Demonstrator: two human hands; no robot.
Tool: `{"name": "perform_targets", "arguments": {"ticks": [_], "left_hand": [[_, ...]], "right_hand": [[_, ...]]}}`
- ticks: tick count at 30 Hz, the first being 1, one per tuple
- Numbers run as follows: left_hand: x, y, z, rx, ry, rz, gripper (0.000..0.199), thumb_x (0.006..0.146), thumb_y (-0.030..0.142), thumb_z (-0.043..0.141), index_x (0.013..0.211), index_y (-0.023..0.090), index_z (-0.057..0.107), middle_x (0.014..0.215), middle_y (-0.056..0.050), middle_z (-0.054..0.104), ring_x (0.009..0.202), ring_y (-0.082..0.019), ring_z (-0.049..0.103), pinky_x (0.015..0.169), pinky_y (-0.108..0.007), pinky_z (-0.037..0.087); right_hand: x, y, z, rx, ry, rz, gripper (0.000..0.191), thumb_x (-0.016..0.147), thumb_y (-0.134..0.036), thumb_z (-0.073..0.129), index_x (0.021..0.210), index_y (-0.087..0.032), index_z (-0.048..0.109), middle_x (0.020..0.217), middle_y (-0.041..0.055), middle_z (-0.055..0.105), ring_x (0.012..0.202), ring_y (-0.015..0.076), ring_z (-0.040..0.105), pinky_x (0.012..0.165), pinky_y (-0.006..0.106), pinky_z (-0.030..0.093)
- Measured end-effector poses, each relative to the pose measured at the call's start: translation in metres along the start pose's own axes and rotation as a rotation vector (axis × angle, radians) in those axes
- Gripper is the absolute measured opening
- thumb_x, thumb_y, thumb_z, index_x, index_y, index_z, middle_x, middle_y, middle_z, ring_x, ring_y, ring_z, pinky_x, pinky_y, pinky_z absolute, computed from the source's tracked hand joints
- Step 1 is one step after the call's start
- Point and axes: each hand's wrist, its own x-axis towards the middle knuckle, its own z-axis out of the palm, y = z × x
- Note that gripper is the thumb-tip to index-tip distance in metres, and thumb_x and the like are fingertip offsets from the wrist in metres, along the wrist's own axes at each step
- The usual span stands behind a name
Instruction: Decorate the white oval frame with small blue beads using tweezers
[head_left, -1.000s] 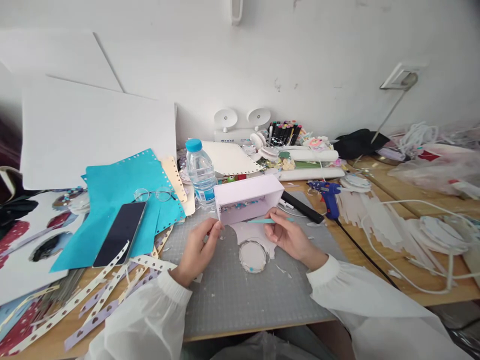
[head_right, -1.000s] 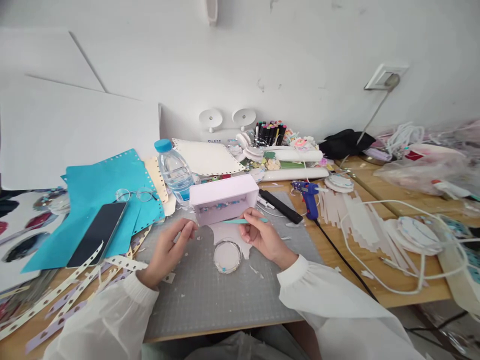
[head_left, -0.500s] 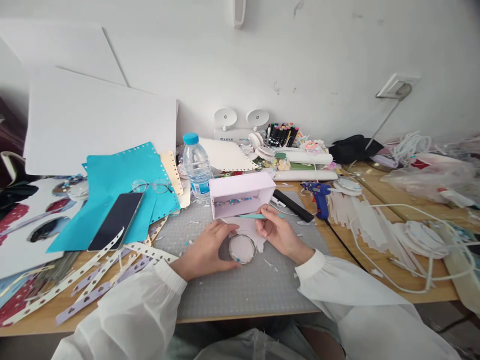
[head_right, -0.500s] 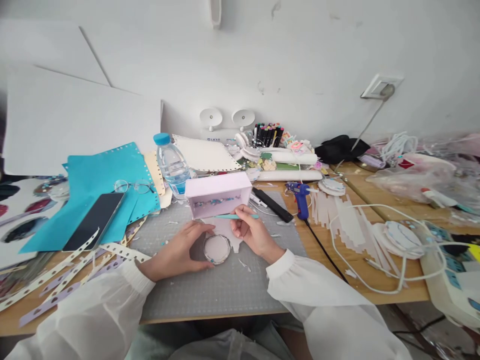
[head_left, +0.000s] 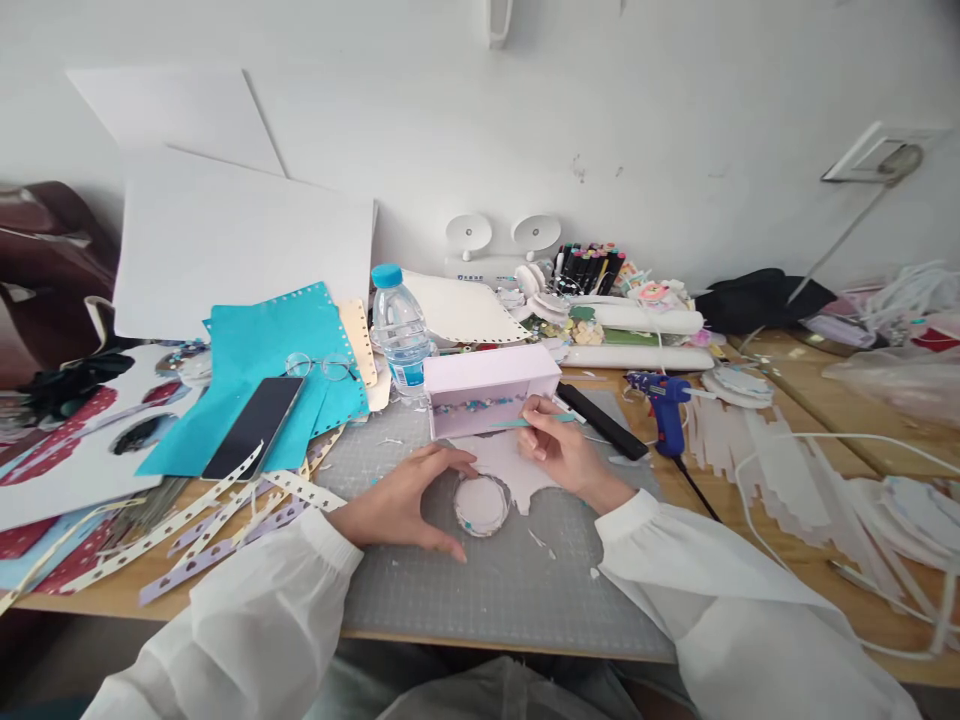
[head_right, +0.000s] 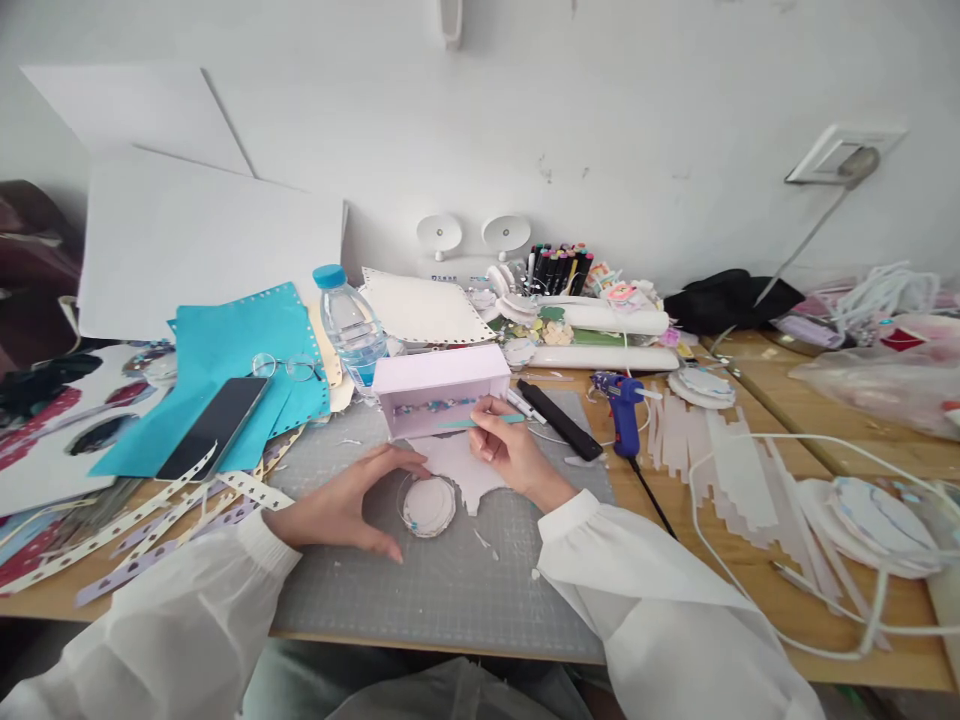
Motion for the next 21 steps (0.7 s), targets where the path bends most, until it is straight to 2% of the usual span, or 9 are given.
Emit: {"name": "perform_targets", "arguments": {"ticks": [2,5,8,11,14,18,21], "left_hand": [[-0.001,0.003,-0.004,-0.05,0.015,0.002,0.077,0.066,0.051,0.077,0.13,0.023,0.046,0.122,-0.012,0.061,0.117,-0.03,0.053,0.102,-0.044,0.04],[0.003,0.009,-0.009,-0.142,0.079,-0.002,0.048,0.087,0.047,0.056,0.127,0.021,0.05,0.121,-0.012,0.062,0.114,-0.027,0.056,0.1,-0.041,0.042],[0.014,0.011,-0.007,-0.184,0.18,-0.039,0.035,0.095,0.043,0.04,0.117,0.02,0.056,0.113,-0.01,0.064,0.107,-0.023,0.059,0.095,-0.036,0.046],[0.026,0.005,0.001,-0.155,0.284,-0.09,0.033,0.097,0.039,0.036,0.105,0.019,0.061,0.101,-0.007,0.066,0.097,-0.02,0.061,0.086,-0.032,0.048],[0.033,-0.003,0.009,-0.129,0.333,-0.123,0.033,0.098,0.035,0.034,0.097,0.018,0.063,0.092,-0.007,0.066,0.09,-0.019,0.061,0.082,-0.031,0.048],[0.033,-0.007,0.009,-0.138,0.303,-0.104,0.027,0.095,0.029,0.04,0.093,0.017,0.064,0.09,-0.007,0.066,0.087,-0.018,0.061,0.079,-0.031,0.048],[0.03,-0.006,0.005,-0.128,0.246,-0.03,0.018,0.087,0.023,0.049,0.092,0.017,0.065,0.094,-0.009,0.068,0.09,-0.02,0.062,0.082,-0.033,0.049]], "right_hand": [[0.0,0.003,-0.002,0.003,-0.007,0.0,0.027,0.074,-0.037,0.069,0.081,-0.023,0.048,0.049,-0.0086,0.046,0.04,0.0074,0.035,0.043,0.022,0.025],[0.0,0.004,-0.003,0.006,-0.01,-0.01,0.025,0.078,-0.04,0.065,0.084,-0.023,0.048,0.051,-0.0076,0.048,0.041,0.0079,0.037,0.043,0.022,0.027],[-0.001,0.003,-0.001,-0.002,-0.005,-0.032,0.024,0.081,-0.042,0.062,0.087,-0.022,0.05,0.054,-0.0059,0.05,0.043,0.0088,0.039,0.044,0.023,0.028],[-0.005,0.003,0.002,-0.03,0.009,-0.065,0.024,0.081,-0.041,0.062,0.087,-0.021,0.05,0.059,-0.0053,0.051,0.046,0.0089,0.042,0.045,0.022,0.03],[-0.009,0.004,0.003,-0.085,0.035,-0.103,0.021,0.084,-0.037,0.061,0.082,-0.021,0.048,0.059,-0.006,0.051,0.049,0.0081,0.043,0.047,0.021,0.032],[-0.015,0.005,0.005,-0.204,0.075,-0.151,0.019,0.086,-0.036,0.062,0.087,-0.022,0.048,0.062,-0.0054,0.056,0.05,0.0085,0.047,0.047,0.021,0.036],[-0.017,0.007,0.009,-0.327,0.115,-0.194,0.018,0.086,-0.034,0.063,0.09,-0.022,0.05,0.067,-0.0026,0.062,0.053,0.0104,0.054,0.047,0.022,0.042]]}}
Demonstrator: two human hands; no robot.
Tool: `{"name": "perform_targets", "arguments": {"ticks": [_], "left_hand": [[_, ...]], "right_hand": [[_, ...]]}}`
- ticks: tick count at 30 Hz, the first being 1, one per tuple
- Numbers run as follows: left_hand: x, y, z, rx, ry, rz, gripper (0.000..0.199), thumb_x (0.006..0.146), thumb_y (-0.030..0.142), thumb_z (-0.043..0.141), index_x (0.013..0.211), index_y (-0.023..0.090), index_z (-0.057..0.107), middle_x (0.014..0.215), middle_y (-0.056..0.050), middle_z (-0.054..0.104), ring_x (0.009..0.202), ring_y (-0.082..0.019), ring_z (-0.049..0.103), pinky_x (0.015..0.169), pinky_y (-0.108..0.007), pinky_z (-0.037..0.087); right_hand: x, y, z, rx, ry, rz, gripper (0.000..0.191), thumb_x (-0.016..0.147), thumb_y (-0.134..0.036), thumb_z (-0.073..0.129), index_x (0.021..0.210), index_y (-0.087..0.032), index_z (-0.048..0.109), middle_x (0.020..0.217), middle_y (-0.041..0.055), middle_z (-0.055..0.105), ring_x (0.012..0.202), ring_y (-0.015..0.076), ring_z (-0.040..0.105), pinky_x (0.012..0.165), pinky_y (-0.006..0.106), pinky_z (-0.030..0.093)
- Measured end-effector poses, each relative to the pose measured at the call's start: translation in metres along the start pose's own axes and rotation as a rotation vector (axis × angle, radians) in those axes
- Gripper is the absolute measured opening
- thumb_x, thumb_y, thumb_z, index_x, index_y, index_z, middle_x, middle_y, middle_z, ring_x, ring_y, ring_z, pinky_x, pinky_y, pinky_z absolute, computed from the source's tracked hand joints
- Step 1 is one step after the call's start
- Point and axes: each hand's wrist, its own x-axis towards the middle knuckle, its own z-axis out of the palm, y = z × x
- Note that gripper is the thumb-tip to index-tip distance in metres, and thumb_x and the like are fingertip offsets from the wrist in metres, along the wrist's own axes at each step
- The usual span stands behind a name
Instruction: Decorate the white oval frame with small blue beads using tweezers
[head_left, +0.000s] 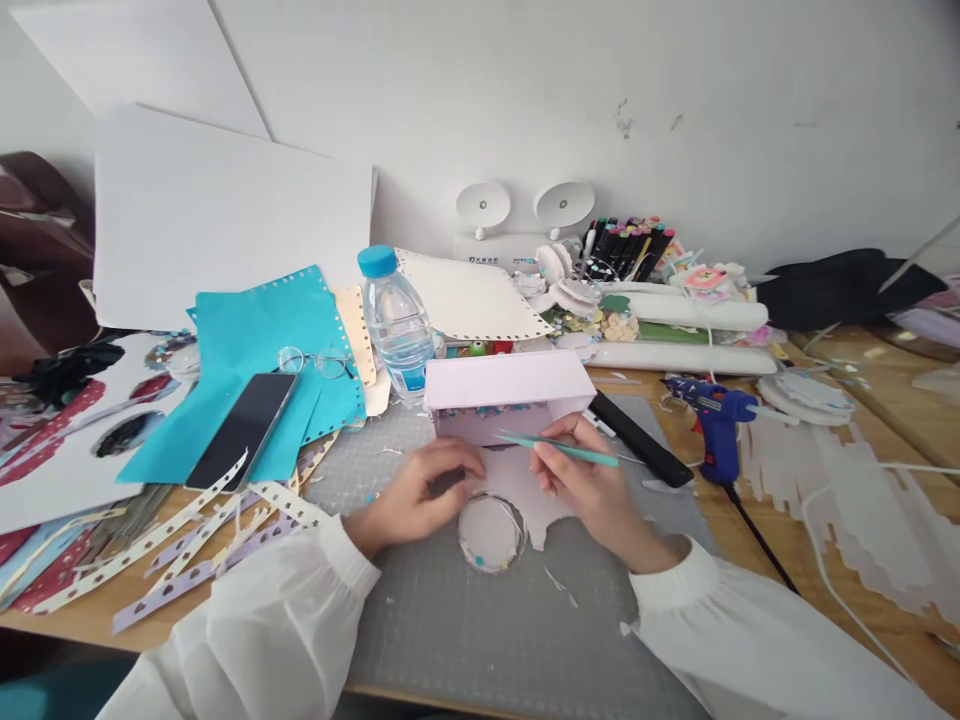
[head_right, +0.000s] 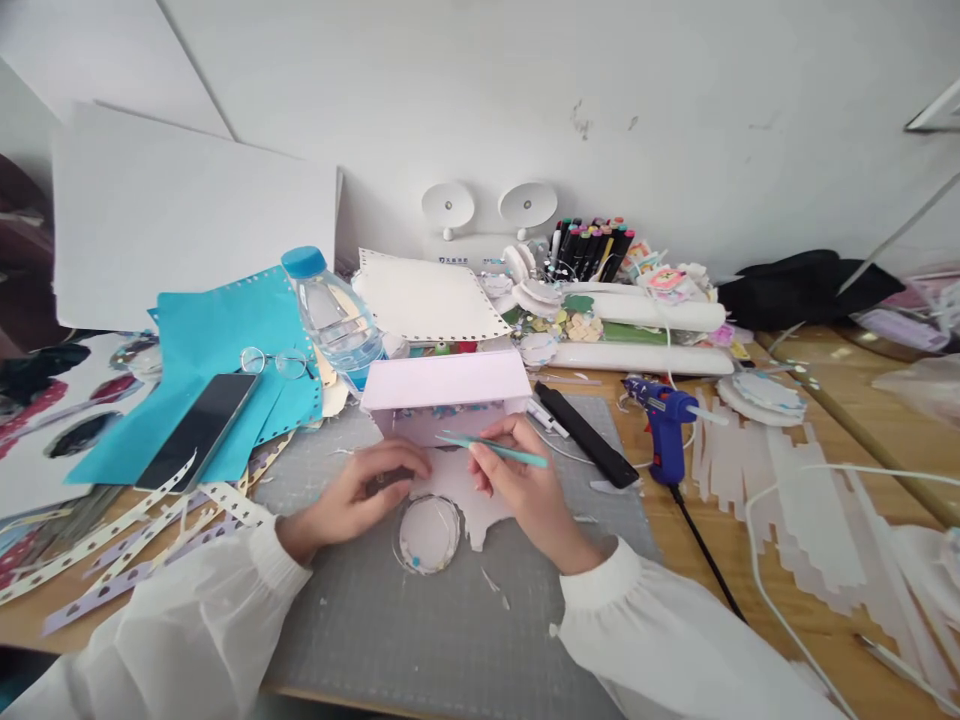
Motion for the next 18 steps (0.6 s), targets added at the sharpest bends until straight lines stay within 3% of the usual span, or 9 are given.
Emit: {"name": "perform_targets", "arguments": {"ticks": [3,7,13,18], "left_hand": [[-0.002,0.001,-0.001,0.059,-0.054,0.096,0.019,0.082,0.021,0.053,0.096,0.015,0.065,0.098,-0.011,0.068,0.094,-0.022,0.062,0.085,-0.036,0.049],[-0.004,-0.001,0.002,0.144,-0.087,0.16,0.021,0.079,0.02,0.056,0.096,0.014,0.065,0.099,-0.012,0.068,0.095,-0.024,0.061,0.085,-0.037,0.05],[-0.003,-0.001,0.002,0.159,-0.066,0.184,0.015,0.081,0.018,0.053,0.09,0.015,0.065,0.095,-0.011,0.069,0.091,-0.022,0.062,0.082,-0.035,0.051],[-0.002,-0.001,0.001,0.159,-0.061,0.196,0.014,0.082,0.018,0.051,0.084,0.016,0.064,0.093,-0.011,0.069,0.09,-0.022,0.063,0.081,-0.034,0.051]], "right_hand": [[-0.001,0.002,0.003,-0.132,0.07,-0.077,0.013,0.086,-0.03,0.064,0.088,-0.021,0.056,0.076,0.0008,0.063,0.063,0.0123,0.059,0.056,0.025,0.05],[0.003,0.005,0.005,-0.481,0.151,-0.332,0.005,0.085,-0.025,0.064,0.083,-0.021,0.06,0.089,0.006,0.063,0.086,0.0179,0.064,0.07,0.029,0.054],[0.008,0.009,0.014,-0.671,0.2,-0.461,0.008,0.085,-0.017,0.063,0.081,-0.022,0.057,0.074,0.0022,0.064,0.071,0.0161,0.064,0.065,0.029,0.054],[0.02,0.02,0.022,-0.771,0.209,-0.515,0.008,0.086,-0.017,0.06,0.08,-0.021,0.056,0.072,0.0027,0.065,0.069,0.0169,0.065,0.064,0.03,0.054]]}}
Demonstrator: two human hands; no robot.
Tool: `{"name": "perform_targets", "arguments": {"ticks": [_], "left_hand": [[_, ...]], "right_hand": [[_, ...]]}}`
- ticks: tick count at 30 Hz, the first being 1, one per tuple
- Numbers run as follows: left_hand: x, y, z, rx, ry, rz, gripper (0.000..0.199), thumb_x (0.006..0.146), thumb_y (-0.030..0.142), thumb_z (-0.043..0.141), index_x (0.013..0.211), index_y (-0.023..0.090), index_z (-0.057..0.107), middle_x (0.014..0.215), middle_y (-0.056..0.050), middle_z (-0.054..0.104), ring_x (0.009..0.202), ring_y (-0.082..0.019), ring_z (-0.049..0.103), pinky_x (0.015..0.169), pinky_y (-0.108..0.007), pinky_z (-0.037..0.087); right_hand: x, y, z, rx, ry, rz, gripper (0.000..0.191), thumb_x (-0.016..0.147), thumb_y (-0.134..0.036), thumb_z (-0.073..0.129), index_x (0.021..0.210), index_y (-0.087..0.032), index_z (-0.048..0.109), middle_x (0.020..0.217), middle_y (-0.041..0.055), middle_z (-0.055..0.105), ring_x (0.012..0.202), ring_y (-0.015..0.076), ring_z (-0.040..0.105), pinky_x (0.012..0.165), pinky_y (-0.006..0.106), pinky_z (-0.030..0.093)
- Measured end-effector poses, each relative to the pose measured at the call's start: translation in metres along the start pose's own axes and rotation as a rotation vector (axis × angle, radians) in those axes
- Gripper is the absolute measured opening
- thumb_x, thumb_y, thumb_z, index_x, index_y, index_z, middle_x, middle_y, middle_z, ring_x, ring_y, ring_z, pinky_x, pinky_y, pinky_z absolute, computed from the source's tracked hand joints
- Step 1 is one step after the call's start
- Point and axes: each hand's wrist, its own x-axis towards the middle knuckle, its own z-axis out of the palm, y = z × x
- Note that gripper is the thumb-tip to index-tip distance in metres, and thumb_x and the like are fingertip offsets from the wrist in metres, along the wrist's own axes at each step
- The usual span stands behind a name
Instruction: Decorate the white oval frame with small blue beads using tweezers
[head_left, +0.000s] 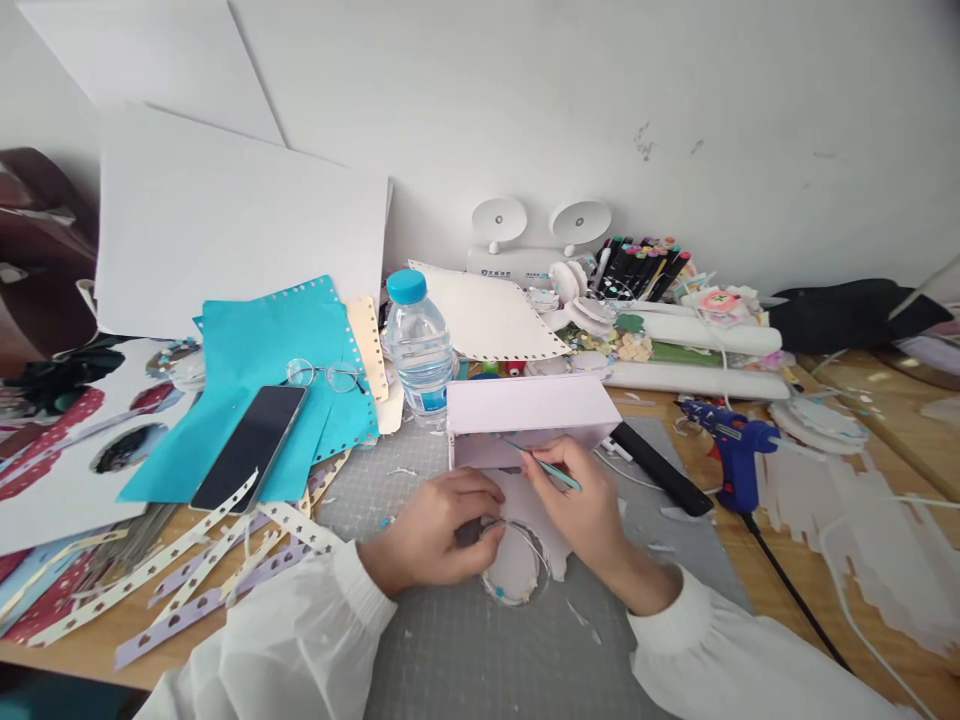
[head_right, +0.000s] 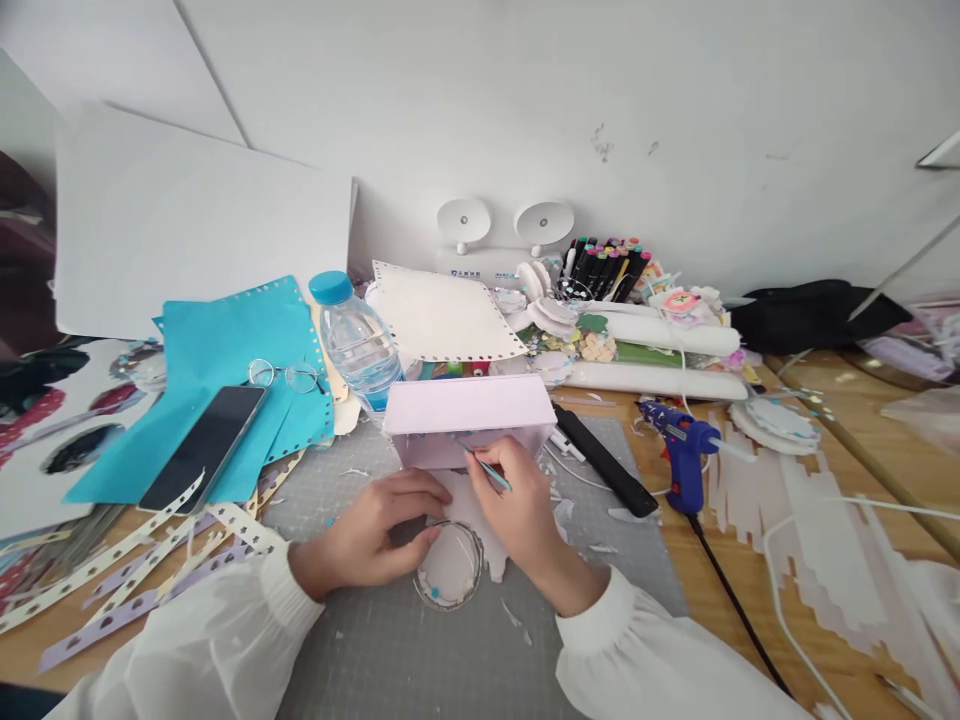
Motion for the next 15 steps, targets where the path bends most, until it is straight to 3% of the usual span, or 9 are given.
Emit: {"name": "perform_targets", "arguments": {"ticks": [5,15], "left_hand": [[-0.001,-0.001,0.0,0.011,0.004,0.0,0.013,0.081,0.018,0.052,0.084,0.016,0.065,0.093,-0.011,0.069,0.091,-0.022,0.063,0.082,-0.035,0.051],[-0.004,-0.002,0.002,0.043,-0.025,-0.004,0.015,0.085,0.02,0.05,0.084,0.015,0.065,0.094,-0.011,0.069,0.094,-0.022,0.062,0.084,-0.035,0.051]], "right_hand": [[0.004,0.009,0.012,-0.06,0.028,-0.033,0.008,0.086,-0.02,0.06,0.08,-0.021,0.055,0.076,0.0043,0.066,0.072,0.0194,0.066,0.064,0.032,0.054],[0.006,0.012,0.016,-0.054,-0.002,-0.014,0.011,0.085,-0.022,0.059,0.075,-0.022,0.055,0.072,0.0027,0.063,0.068,0.0193,0.062,0.063,0.032,0.051]]}}
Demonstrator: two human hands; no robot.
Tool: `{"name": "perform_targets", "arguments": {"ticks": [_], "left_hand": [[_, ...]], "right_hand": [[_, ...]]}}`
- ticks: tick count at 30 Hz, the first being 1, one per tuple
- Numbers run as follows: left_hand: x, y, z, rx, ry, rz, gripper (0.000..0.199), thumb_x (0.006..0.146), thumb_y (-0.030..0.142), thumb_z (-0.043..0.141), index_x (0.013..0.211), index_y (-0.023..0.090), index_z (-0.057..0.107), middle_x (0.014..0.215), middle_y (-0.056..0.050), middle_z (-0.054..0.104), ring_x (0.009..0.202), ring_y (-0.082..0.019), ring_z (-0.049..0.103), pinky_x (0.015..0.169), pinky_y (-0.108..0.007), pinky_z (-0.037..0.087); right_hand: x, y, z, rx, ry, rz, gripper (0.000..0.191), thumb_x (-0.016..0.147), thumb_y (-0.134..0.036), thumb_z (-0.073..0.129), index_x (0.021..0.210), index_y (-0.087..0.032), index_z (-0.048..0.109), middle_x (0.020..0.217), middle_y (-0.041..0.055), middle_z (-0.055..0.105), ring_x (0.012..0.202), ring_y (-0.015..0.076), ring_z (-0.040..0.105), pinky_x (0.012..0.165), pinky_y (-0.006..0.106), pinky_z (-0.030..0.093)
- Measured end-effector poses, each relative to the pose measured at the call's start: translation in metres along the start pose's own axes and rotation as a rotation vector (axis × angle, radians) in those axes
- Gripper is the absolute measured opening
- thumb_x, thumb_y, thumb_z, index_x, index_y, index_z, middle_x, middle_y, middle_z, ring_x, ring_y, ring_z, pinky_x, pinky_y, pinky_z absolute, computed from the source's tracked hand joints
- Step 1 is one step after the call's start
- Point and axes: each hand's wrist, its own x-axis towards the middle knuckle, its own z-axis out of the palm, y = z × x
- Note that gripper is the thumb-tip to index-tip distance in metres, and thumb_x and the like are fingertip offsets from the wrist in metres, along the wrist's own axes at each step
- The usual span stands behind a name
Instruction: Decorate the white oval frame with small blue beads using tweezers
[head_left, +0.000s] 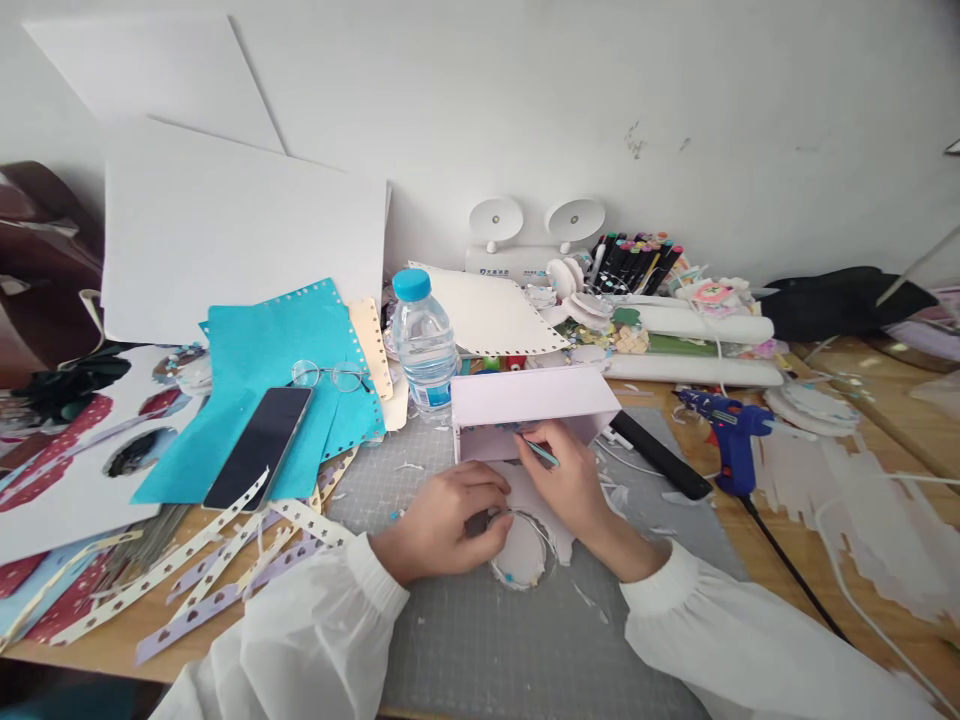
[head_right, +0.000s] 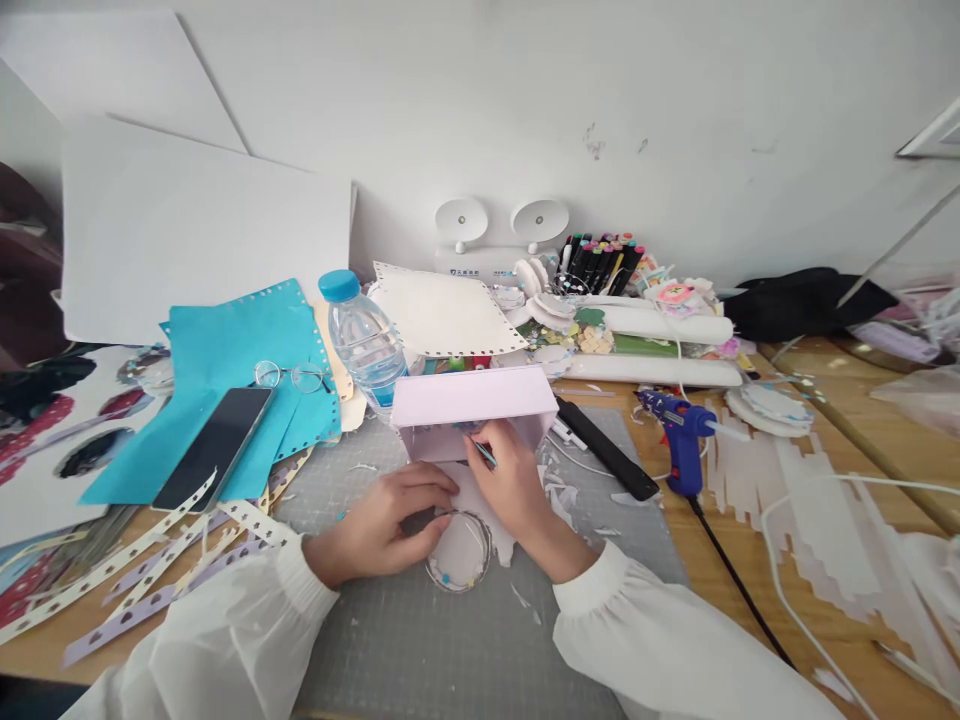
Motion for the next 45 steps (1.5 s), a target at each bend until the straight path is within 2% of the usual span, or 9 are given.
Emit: {"name": "perform_targets", "arguments": {"ticks": [5,9,15,19,25,33,38,41,45], "left_hand": [[0.0,0.0,0.0,0.031,-0.006,0.027,0.021,0.089,0.02,0.046,0.088,0.014,0.066,0.096,-0.012,0.069,0.095,-0.023,0.062,0.085,-0.035,0.05],[0.0,-0.002,0.002,0.021,0.018,0.028,0.021,0.091,0.017,0.045,0.092,0.014,0.066,0.095,-0.01,0.07,0.094,-0.021,0.063,0.084,-0.033,0.051],[-0.001,-0.004,0.003,0.001,0.261,-0.046,0.017,0.09,0.014,0.049,0.098,0.015,0.064,0.093,-0.008,0.07,0.088,-0.017,0.064,0.078,-0.028,0.052],[0.0,-0.004,0.004,0.011,0.366,-0.181,0.016,0.088,0.015,0.053,0.1,0.018,0.063,0.086,-0.004,0.069,0.075,-0.013,0.065,0.07,-0.024,0.053],[0.002,-0.006,0.01,-0.136,0.305,-0.252,0.026,0.088,0.021,0.058,0.114,0.018,0.062,0.087,-0.004,0.071,0.073,-0.013,0.067,0.066,-0.023,0.055],[0.002,-0.008,0.009,-0.036,0.252,-0.243,0.01,0.089,0.017,0.057,0.091,0.018,0.067,0.076,-0.001,0.069,0.07,-0.013,0.064,0.066,-0.022,0.051],[0.002,-0.008,0.01,-0.021,0.293,-0.251,0.013,0.088,0.015,0.057,0.096,0.018,0.066,0.084,-0.003,0.069,0.074,-0.012,0.064,0.068,-0.023,0.052],[0.002,-0.007,0.01,-0.027,0.324,-0.209,0.019,0.087,0.014,0.058,0.104,0.019,0.066,0.094,-0.005,0.069,0.077,-0.013,0.064,0.07,-0.024,0.053],[0.003,-0.004,0.008,-0.064,0.374,-0.176,0.011,0.087,0.018,0.061,0.093,0.019,0.07,0.09,-0.006,0.07,0.083,-0.015,0.065,0.073,-0.025,0.054]], "right_hand": [[0.0,-0.008,-0.012,0.086,0.045,0.033,0.009,0.085,-0.021,0.06,0.076,-0.022,0.056,0.073,0.0028,0.064,0.072,0.0187,0.064,0.067,0.032,0.052],[-0.009,-0.015,-0.031,0.172,0.042,0.077,0.009,0.085,-0.019,0.062,0.078,-0.021,0.056,0.073,0.0019,0.063,0.067,0.016,0.064,0.062,0.029,0.053],[-0.027,-0.018,-0.047,0.309,-0.025,0.16,0.012,0.086,-0.018,0.061,0.078,-0.021,0.052,0.079,0.001,0.06,0.057,0.0114,0.062,0.054,0.025,0.054],[-0.025,-0.018,-0.048,0.375,-0.069,0.168,0.012,0.087,-0.018,0.06,0.078,-0.022,0.054,0.075,0.0008,0.059,0.064,0.0144,0.064,0.057,0.027,0.055],[-0.02,-0.016,-0.055,0.401,-0.151,0.126,0.011,0.085,-0.013,0.061,0.08,-0.022,0.056,0.08,0.003,0.062,0.081,0.0181,0.068,0.063,0.028,0.056],[-0.02,-0.019,-0.058,0.393,-0.184,0.038,0.014,0.084,-0.009,0.06,0.081,-0.022,0.056,0.078,0.0023,0.064,0.077,0.0156,0.066,0.062,0.025,0.053],[-0.02,-0.018,-0.058,0.404,-0.163,0.097,0.011,0.084,-0.013,0.061,0.081,-0.022,0.056,0.079,0.0034,0.063,0.08,0.0183,0.067,0.058,0.026,0.054],[-0.021,-0.018,-0.059,0.403,-0.161,0.108,0.01,0.084,-0.016,0.061,0.079,-0.022,0.056,0.077,0.0034,0.062,0.081,0.0198,0.068,0.057,0.028,0.054],[-0.023,-0.018,-0.059,0.455,-0.184,0.172,0.009,0.085,-0.019,0.063,0.078,-0.022,0.056,0.077,0.0034,0.062,0.071,0.0174,0.065,0.052,0.027,0.053]]}}
